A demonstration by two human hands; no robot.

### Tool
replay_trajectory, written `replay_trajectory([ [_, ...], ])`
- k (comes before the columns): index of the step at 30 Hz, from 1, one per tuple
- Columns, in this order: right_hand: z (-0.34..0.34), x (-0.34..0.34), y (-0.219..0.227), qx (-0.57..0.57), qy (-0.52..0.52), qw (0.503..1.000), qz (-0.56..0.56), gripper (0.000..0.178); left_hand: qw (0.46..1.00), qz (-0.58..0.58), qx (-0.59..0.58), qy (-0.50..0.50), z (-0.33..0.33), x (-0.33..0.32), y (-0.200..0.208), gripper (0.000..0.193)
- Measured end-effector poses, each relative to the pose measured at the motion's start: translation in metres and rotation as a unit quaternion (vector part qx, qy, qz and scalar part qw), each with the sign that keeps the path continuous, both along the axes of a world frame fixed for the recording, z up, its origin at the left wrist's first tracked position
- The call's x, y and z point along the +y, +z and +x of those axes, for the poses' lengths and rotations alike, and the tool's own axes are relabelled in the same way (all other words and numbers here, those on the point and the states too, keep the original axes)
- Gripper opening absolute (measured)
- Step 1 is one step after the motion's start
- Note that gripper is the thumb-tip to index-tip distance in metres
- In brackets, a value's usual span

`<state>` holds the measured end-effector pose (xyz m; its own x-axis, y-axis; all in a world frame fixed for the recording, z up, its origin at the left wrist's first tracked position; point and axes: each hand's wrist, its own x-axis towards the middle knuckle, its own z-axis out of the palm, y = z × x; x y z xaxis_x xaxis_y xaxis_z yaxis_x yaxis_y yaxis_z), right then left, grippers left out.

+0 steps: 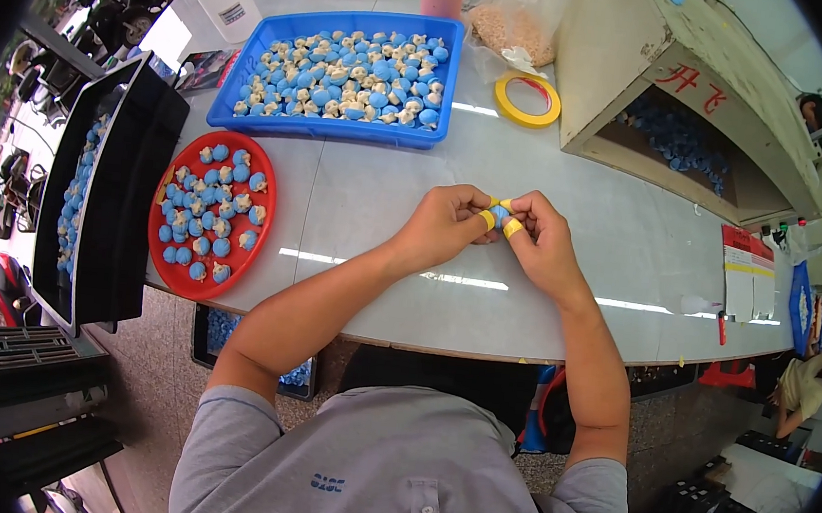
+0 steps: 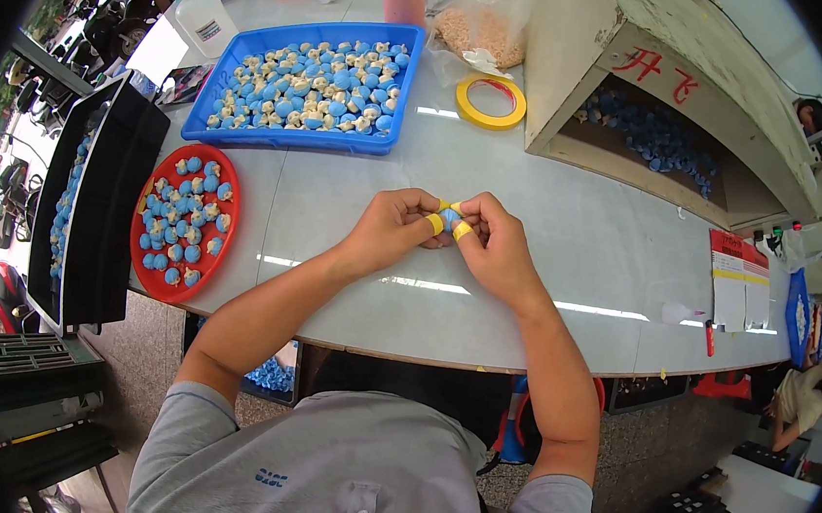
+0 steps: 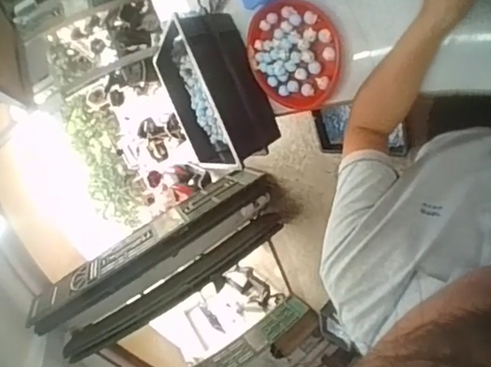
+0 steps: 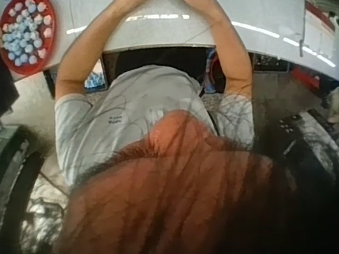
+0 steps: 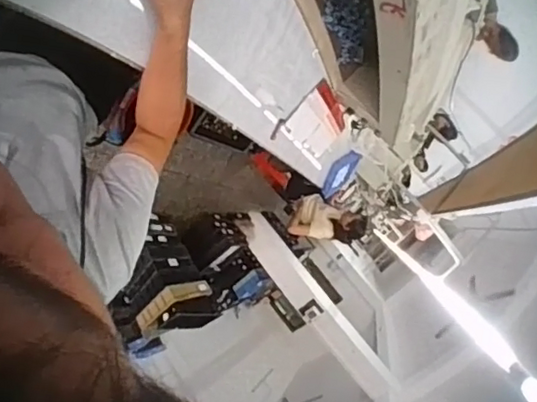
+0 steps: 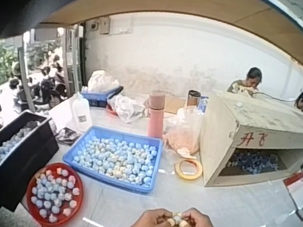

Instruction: The person assembles small plastic toy figures by hand at a workbench, joining plastic toy parts with glue from a bottle.

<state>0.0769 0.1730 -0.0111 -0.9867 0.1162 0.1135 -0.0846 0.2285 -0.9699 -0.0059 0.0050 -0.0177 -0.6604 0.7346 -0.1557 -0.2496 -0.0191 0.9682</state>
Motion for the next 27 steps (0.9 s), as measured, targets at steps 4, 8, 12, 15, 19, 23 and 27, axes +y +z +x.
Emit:
replay_trajectory([
  [4,0.000,0.003,0.001,-0.006,0.009,1.000,-0.025,0.009,1.000,0.008,-0.004,-0.006,-0.001,0.001,0.000,0.025],
  [8,0.002,0.002,0.010,-0.049,0.012,0.997,-0.054,0.007,1.000,0.009,-0.004,-0.010,-0.001,-0.001,0.001,0.025],
  [12,0.001,0.004,0.009,-0.056,0.020,0.997,-0.047,0.006,1.000,0.016,-0.006,-0.013,-0.001,-0.001,-0.001,0.024],
  [15,0.002,0.004,0.009,-0.079,0.012,0.995,-0.066,0.006,1.000,0.010,-0.011,-0.014,-0.001,-0.001,0.002,0.024],
  [19,0.002,0.002,0.010,-0.074,0.013,0.995,-0.070,0.007,1.000,0.001,-0.005,-0.013,-0.001,-0.001,0.002,0.024],
  [23,0.002,0.002,0.006,-0.053,0.016,0.997,-0.053,0.006,1.000,0.005,0.003,-0.014,-0.001,-0.001,0.000,0.022],
  [27,0.001,0.002,-0.004,-0.018,0.012,0.999,-0.038,0.006,1.000,-0.002,0.011,-0.012,-0.001,0.000,0.000,0.019],
])
